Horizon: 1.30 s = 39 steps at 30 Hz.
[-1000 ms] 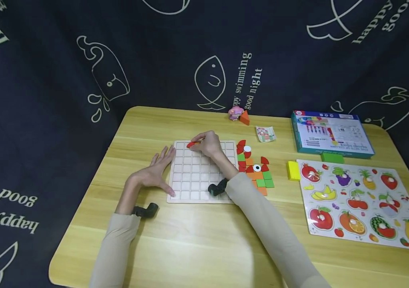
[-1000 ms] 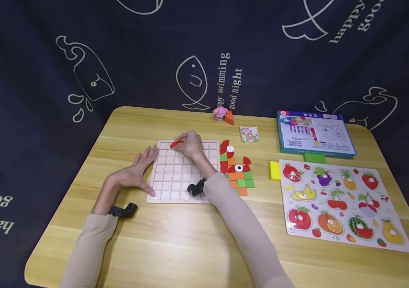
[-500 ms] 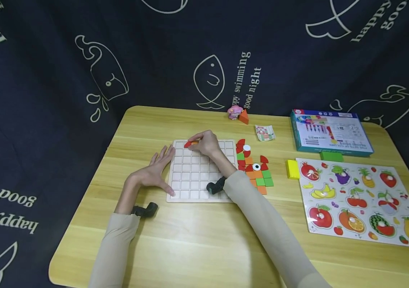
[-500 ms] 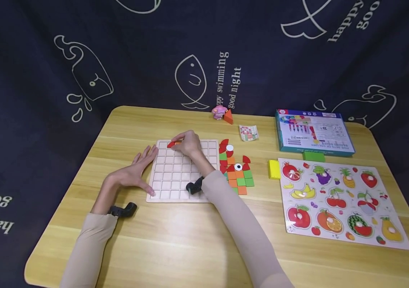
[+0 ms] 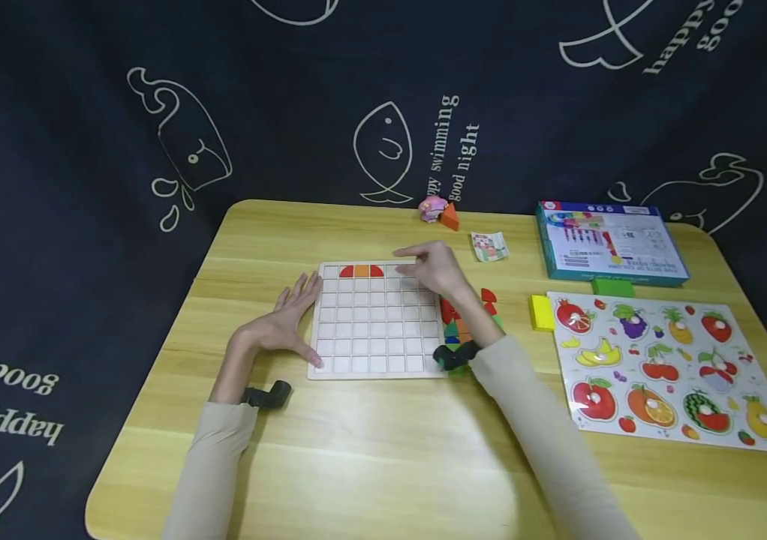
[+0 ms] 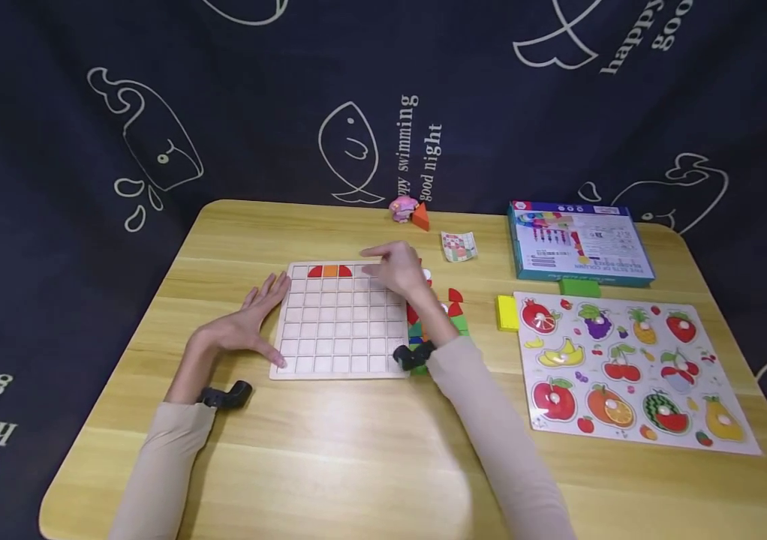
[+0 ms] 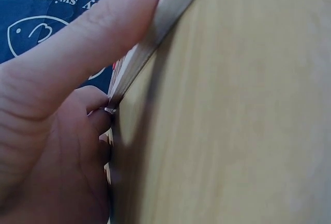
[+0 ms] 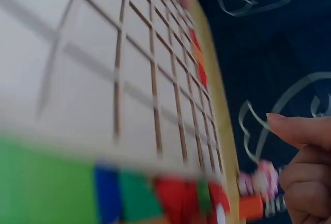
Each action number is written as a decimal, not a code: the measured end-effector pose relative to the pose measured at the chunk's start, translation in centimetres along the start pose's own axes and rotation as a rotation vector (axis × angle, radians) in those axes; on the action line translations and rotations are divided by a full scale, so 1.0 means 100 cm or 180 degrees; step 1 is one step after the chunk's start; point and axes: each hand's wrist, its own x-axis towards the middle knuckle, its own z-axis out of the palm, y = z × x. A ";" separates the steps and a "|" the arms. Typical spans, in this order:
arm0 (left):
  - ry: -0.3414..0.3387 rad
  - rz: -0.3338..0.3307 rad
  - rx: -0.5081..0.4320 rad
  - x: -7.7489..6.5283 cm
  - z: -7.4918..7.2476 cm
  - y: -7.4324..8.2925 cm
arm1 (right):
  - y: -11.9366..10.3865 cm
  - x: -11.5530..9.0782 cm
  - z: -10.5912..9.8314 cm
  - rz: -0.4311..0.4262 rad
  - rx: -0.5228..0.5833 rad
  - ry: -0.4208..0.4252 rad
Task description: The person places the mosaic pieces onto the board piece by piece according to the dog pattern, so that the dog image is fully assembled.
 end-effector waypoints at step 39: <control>-0.0045 0.0001 0.0066 0.000 -0.001 0.001 | 0.075 -0.072 -0.074 0.1114 -0.0013 0.0267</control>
